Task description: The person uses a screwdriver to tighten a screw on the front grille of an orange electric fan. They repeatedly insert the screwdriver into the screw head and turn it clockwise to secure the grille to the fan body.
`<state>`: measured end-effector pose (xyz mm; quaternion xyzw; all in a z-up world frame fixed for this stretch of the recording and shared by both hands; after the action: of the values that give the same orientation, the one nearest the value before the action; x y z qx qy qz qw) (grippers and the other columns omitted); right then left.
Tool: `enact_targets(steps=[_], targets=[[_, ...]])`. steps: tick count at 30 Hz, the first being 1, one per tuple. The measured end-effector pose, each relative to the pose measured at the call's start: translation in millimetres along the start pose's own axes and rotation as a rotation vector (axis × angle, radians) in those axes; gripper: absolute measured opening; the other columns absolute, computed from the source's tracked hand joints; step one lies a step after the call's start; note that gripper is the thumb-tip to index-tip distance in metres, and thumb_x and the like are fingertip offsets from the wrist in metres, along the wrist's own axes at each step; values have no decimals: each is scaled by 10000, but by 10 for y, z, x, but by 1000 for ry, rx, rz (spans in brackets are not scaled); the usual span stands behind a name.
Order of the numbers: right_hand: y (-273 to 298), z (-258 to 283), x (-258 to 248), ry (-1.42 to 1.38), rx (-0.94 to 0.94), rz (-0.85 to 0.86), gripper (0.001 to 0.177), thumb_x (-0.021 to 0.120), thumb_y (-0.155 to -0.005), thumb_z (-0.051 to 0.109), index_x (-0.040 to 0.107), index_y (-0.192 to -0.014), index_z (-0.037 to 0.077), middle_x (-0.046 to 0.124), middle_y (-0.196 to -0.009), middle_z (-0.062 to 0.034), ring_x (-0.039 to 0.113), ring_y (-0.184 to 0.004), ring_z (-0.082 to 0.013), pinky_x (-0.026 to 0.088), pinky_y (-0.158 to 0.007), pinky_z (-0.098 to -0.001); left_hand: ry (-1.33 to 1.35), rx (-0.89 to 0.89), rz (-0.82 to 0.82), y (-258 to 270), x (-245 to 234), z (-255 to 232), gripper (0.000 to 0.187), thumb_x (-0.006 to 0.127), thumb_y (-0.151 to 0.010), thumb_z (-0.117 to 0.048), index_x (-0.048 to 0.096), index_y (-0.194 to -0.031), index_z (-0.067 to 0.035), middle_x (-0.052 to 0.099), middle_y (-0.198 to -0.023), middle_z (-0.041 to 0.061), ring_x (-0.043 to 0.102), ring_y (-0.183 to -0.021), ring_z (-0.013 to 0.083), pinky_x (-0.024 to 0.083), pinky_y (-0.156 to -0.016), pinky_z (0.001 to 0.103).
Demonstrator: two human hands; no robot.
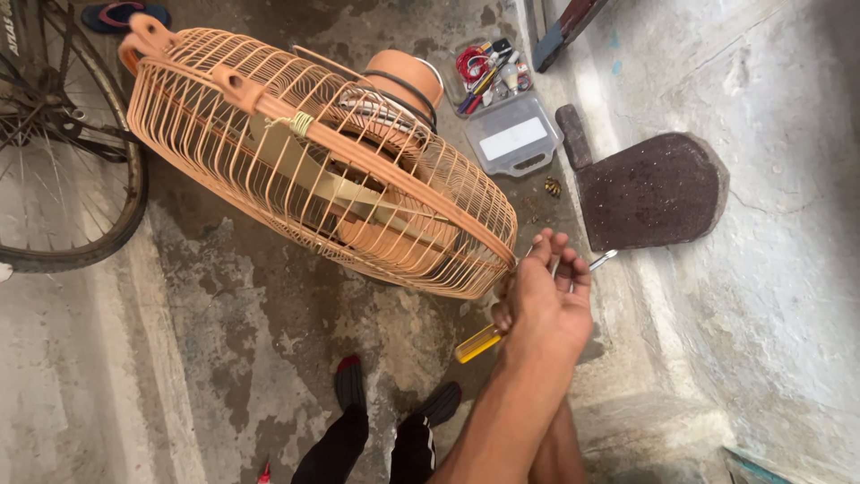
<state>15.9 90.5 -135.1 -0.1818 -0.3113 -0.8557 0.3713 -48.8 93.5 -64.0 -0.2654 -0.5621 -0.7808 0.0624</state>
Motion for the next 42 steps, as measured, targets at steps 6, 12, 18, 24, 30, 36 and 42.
enact_targets(steps=[6,12,18,24,30,36,42], targets=[[142,591,556,65,24,-59,499,516,-1015,175,422,-1456,-40,640,-848,-92,512,-559,-121,400,-482,-225,-229,-102,47,391,-46,185,226,697,-973,-182,662,-1128,-22,712,-979,73,623,-797,140,574,-740,261],[-125,879,481,960,-39,94,339,772,-904,164,760,-1183,-29,521,-566,-24,370,-417,-70,262,-377,-240,-481,29,97,676,-874,-78,287,658,-955,-201,725,-1167,-20,685,-870,51,604,-688,118,517,-637,276],[-334,737,445,652,13,134,220,790,-847,41,748,-1047,-42,647,-650,-22,442,-436,-47,316,-398,-215,-459,107,72,609,-1149,-475,268,645,-958,-196,711,-1139,-10,651,-825,51,590,-656,130,512,-627,300],[-282,770,554,553,-78,140,245,782,-872,17,679,-1091,-23,712,-772,-53,479,-463,-40,342,-413,-207,-615,224,127,614,-1109,-591,253,629,-979,-193,725,-1105,4,657,-804,45,595,-635,115,508,-586,274],[-206,825,636,787,-274,55,360,799,-844,64,663,-1175,30,757,-829,-72,504,-487,-25,340,-404,-199,-776,477,248,583,-912,-749,225,605,-1000,-157,719,-1089,15,680,-809,43,596,-629,87,502,-570,235],[-126,800,623,826,-303,-17,299,828,-865,117,733,-1112,-22,751,-803,-67,509,-502,-26,353,-421,-205,-875,534,252,638,-826,-796,209,610,-990,-140,718,-1097,4,686,-824,43,606,-644,80,508,-578,234],[-118,842,626,1026,-465,22,256,771,-906,117,796,-1152,52,671,-710,-31,458,-512,-18,302,-456,-199,-954,530,234,609,-783,-761,244,610,-982,-128,700,-1166,5,694,-839,40,603,-656,72,513,-589,228]])
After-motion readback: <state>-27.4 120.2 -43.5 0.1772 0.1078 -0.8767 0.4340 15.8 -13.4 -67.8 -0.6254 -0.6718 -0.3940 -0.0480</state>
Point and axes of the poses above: each hand's wrist, its own y-axis away from the middle knuckle, its own x-axis out of the palm, z = x × y, the point moved 5 cm from there along -y, towards the middle knuckle
